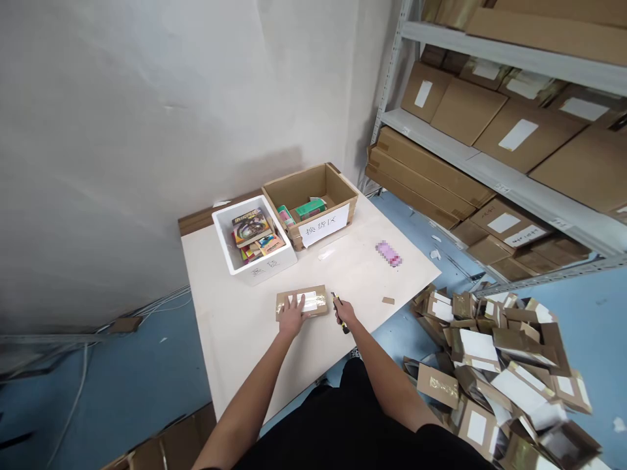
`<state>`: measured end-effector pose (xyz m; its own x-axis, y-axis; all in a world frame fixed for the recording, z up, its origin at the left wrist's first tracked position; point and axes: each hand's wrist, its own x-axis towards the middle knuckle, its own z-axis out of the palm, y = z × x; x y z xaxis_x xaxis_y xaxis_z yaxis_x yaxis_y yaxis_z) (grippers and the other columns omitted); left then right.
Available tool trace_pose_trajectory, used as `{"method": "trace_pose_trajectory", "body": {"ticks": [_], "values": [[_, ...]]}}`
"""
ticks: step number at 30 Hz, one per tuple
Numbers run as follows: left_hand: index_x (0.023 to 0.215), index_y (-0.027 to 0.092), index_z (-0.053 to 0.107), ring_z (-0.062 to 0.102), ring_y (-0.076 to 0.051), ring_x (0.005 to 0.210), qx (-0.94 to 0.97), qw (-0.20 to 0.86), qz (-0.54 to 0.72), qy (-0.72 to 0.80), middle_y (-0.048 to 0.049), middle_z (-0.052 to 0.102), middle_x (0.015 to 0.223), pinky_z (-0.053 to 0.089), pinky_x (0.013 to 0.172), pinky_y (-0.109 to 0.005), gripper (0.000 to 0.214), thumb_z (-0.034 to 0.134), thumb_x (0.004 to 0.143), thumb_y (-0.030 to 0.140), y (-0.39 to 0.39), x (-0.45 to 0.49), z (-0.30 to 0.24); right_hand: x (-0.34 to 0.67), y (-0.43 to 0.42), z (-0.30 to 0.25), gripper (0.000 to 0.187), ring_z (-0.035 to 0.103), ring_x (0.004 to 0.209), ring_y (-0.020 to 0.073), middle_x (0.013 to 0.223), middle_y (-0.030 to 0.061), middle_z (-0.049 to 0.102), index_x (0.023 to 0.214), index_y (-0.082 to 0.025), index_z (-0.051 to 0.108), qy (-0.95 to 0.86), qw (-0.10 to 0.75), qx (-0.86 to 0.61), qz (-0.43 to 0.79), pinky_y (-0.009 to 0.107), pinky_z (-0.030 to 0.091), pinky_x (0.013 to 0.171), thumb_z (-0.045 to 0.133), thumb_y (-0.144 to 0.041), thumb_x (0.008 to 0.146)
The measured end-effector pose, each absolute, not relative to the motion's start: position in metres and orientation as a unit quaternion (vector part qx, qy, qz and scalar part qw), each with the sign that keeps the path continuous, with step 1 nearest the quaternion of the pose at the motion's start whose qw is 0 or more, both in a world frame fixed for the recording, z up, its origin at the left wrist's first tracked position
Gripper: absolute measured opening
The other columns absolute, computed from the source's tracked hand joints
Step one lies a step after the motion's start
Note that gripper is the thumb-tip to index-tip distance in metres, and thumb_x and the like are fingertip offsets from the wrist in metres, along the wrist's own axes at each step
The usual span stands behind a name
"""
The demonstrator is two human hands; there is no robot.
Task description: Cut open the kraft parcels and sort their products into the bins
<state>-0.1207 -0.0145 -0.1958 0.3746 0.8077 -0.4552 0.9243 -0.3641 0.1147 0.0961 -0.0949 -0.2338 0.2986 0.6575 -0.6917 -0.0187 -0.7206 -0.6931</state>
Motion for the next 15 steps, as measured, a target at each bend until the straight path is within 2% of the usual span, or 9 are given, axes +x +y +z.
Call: {"method": "trace_pose_trajectory", "body": {"ticks": [5,9,15], "values": [[0.17,0.039,0.024,0.023,-0.042,0.16,0.794,0.142,-0.167,0.567,-0.0096,0.024,0.178,0.033,0.122,-0.061,0.077,0.051,0.101,0.061,-0.034,-0.095,-0.202,0.118,-0.077,-0.228,0.057,0.053,0.042,0.0134,0.052,-0.0006,0.055,0.068,-0.023,0.051,-0.239,0.215,-0.777,0.541,0.024,0.043,0.047,0.045,-0.066,0.104],[0.169,0.037,0.027,0.022,-0.041,0.161,0.793,0.143,-0.178,0.565,-0.0092,0.022,0.178,0.034,0.122,-0.057,0.075,0.051,0.101,0.058,-0.03,-0.095,-0.201,0.125,-0.056,-0.219,0.057,0.053,0.042,0.0139,0.051,-0.0005,0.055,0.068,-0.021,0.054,-0.26,0.201,-0.771,0.546,0.025,0.043,0.05,0.049,-0.066,0.103],[0.169,0.041,0.024,0.022,-0.04,0.161,0.787,0.14,-0.182,0.573,-0.0072,0.024,0.178,0.035,0.122,-0.058,0.075,0.05,0.101,0.06,-0.03,-0.094,-0.198,0.129,-0.048,-0.216,0.057,0.054,0.042,0.0155,0.047,0.0011,0.055,0.064,-0.021,0.056,-0.302,0.164,-0.757,0.556,0.027,0.044,0.052,0.05,-0.06,0.104]]}}
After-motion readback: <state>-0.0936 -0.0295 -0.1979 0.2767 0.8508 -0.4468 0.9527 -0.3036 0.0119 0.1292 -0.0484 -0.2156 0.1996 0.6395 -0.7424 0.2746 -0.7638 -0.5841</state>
